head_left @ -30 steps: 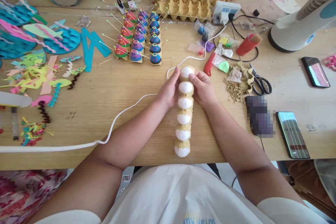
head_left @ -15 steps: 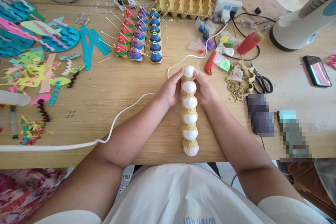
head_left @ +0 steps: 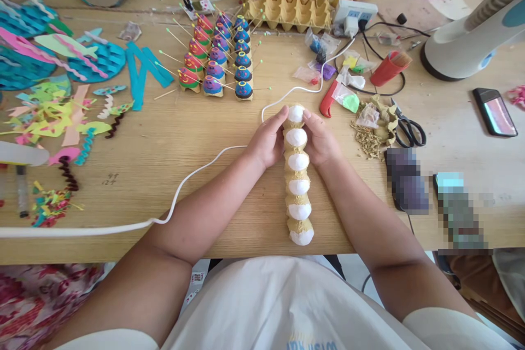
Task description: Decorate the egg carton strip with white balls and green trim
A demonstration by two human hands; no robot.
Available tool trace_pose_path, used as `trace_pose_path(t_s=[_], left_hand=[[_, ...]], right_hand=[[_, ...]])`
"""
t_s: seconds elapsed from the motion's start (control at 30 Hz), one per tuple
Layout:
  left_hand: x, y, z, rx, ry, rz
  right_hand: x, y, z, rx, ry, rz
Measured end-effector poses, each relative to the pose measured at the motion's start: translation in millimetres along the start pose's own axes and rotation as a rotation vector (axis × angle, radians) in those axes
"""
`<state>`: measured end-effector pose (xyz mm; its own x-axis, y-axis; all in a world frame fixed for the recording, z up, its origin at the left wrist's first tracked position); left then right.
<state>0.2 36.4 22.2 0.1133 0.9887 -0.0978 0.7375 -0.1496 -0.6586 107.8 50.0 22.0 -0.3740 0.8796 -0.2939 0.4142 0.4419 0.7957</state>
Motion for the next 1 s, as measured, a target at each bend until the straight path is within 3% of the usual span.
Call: trace_pose_path(t_s=[0.13, 0.37, 0.47, 0.73, 1.0], left_hand=[[0.2, 0.3, 3.7, 0.035, 0.017, -0.036], [0.0, 0.8, 1.9, 0.045, 0.029, -0.041], [-0.5, -0.3, -0.9, 0.034, 0.0, -0.018], [0.1, -1.1, 0.3, 0.061, -0.072, -0.012], [-0.5, -8.1, 1.3, 0.129, -0.08, -0.124]], right_hand=[[-0.9, -0.8, -1.4, 0.029, 0.023, -0.041], [-1.5, -1.7, -1.2, 0.013, -0.07, -0.03], [-2.2, 0.1, -2.6, 0.019, -0.022, -0.042], [0.1, 1.9, 6.1, -0.04, -0.117, 0.044], [-3.9, 10.7, 12.6, -0.146, -0.126, 0.122]])
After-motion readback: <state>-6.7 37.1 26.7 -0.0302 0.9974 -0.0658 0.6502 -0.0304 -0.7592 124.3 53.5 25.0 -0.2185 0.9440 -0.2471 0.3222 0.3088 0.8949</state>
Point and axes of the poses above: each hand's wrist, its own x-axis towards the middle knuckle, its own z-axis out of the back of the hand, y = z × x, the point moved 3 cm from there along x, towards the middle knuckle, and after that the axes turned 11 degrees about -z, right-handed, at the moved point
